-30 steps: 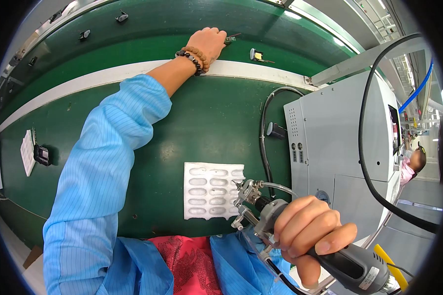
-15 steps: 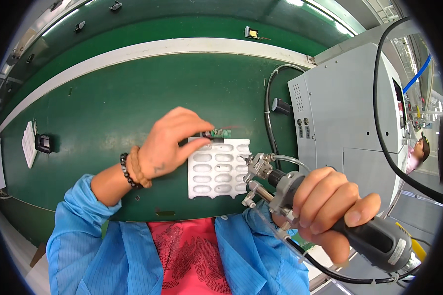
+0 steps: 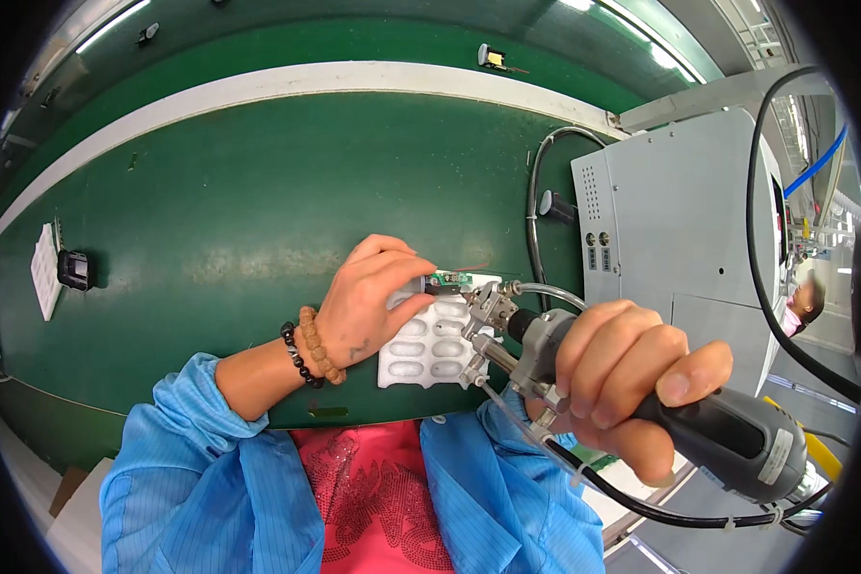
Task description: The person uses a hot air rework station to solder components onto small green circuit boards. They repeatedly pick up a board from a white foam tray, apply heat with the tool, and place the board back on the tray. The process is repeated for multiple boards throughout the clip.
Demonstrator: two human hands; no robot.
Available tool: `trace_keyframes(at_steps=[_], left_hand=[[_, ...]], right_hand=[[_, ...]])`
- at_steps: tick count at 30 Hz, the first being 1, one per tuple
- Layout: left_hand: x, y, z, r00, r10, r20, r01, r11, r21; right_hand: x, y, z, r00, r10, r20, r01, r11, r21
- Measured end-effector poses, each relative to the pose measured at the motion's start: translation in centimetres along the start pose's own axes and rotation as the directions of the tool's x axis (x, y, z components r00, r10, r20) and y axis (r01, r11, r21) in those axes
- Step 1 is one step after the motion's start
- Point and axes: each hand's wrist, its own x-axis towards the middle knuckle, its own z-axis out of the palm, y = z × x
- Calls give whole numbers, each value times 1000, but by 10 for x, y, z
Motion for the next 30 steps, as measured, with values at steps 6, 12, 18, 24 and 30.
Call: trace_keyframes(at_steps=[6, 12, 18, 24, 30], left_hand=[[3, -4, 0, 1000, 1, -17, -1, 999, -45], [0, -4, -3, 999, -45, -15, 44, 997, -59], [1, -5, -1, 999, -41, -24, 40, 997, -71], [-1, -8, -2, 999, -39, -27, 37, 997, -71], [-1, -8, -3, 999, -26, -27, 23, 996, -85]], right_hand=[[4, 1, 2, 1000, -12, -25, 11, 1000, -23], [11, 19, 9, 999, 12, 36, -9, 997, -76], [11, 26, 10, 997, 47, 62, -43, 997, -68], [10, 33, 16, 998, 55, 44, -51, 996, -71], [17, 33, 14, 985, 113, 132, -105, 993, -62]])
